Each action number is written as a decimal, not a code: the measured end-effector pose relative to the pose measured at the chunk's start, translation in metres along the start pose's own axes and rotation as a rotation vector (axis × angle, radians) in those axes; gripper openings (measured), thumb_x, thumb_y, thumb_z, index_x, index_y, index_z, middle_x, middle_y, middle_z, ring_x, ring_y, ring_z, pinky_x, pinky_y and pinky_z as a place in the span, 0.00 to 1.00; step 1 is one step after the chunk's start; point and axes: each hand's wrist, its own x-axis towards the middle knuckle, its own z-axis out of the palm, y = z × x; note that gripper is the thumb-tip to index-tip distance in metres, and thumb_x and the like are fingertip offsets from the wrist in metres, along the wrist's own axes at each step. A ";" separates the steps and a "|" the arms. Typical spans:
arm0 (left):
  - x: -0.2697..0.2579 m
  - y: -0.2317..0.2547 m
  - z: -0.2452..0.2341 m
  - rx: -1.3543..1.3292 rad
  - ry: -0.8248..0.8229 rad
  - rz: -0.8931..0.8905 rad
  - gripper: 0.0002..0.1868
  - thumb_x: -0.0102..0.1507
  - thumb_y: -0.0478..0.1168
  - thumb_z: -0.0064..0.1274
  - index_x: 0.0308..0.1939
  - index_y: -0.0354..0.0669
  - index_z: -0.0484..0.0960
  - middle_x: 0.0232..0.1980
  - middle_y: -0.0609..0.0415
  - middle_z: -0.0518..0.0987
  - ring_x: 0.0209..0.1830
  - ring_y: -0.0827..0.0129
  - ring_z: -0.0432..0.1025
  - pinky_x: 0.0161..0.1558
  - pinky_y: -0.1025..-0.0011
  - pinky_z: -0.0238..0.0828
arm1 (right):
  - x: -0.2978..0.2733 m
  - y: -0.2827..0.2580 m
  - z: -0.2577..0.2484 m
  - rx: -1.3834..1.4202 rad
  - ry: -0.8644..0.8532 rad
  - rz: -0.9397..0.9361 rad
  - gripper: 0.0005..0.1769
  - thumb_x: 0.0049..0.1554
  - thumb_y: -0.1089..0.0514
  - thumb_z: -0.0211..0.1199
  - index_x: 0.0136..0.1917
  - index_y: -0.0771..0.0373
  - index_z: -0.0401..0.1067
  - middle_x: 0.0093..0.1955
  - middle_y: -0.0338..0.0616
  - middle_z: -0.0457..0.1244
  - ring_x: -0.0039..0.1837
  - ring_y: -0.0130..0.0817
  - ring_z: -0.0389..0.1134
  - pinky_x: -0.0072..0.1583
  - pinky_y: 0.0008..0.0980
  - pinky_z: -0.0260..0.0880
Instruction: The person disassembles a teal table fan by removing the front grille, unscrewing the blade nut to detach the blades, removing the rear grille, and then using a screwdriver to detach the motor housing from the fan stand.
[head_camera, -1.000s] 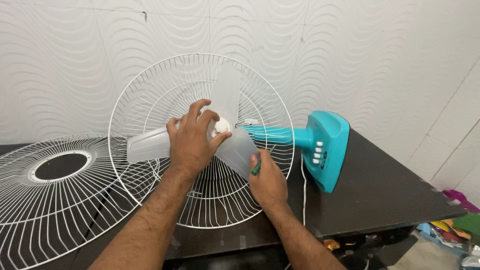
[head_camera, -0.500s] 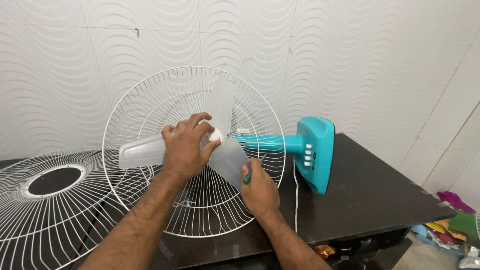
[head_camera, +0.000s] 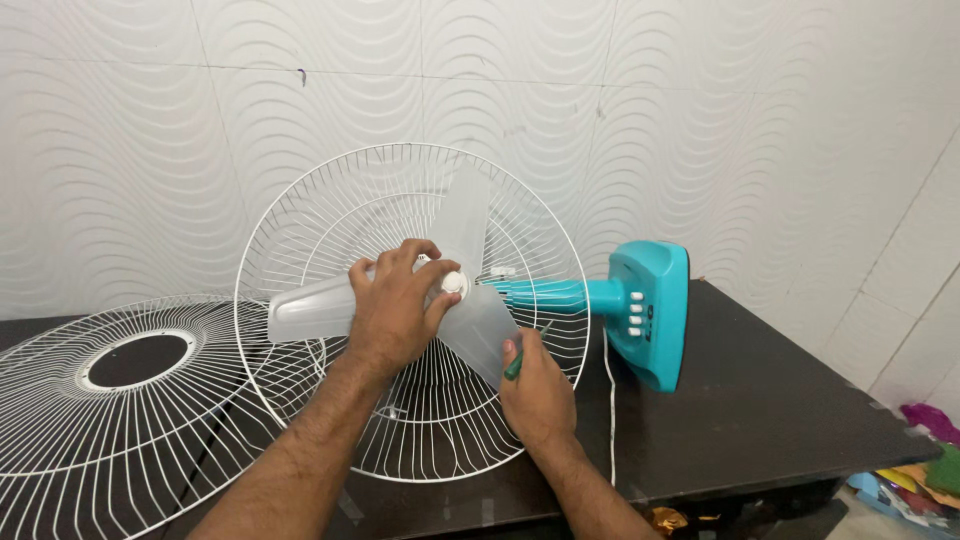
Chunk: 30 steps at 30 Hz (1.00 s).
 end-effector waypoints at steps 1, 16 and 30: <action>-0.002 0.002 0.001 -0.003 0.022 -0.005 0.18 0.62 0.50 0.60 0.56 0.58 0.83 0.62 0.59 0.69 0.66 0.64 0.63 0.69 0.40 0.42 | 0.000 0.001 0.001 0.002 0.014 -0.018 0.18 0.66 0.47 0.47 0.62 0.59 0.64 0.51 0.54 0.70 0.53 0.57 0.72 0.53 0.55 0.71; -0.005 0.010 0.004 -0.015 0.116 -0.119 0.24 0.57 0.56 0.67 0.49 0.48 0.83 0.56 0.54 0.67 0.60 0.66 0.66 0.69 0.42 0.46 | 0.001 0.001 0.000 -0.045 0.009 -0.019 0.21 0.66 0.47 0.46 0.65 0.60 0.63 0.56 0.51 0.69 0.58 0.52 0.72 0.58 0.52 0.71; -0.006 -0.001 0.008 0.004 0.162 0.042 0.21 0.60 0.51 0.63 0.51 0.44 0.81 0.61 0.52 0.67 0.62 0.60 0.67 0.66 0.38 0.47 | 0.002 -0.006 -0.006 -0.090 -0.129 0.075 0.23 0.67 0.45 0.42 0.69 0.59 0.60 0.55 0.50 0.69 0.57 0.48 0.73 0.57 0.51 0.73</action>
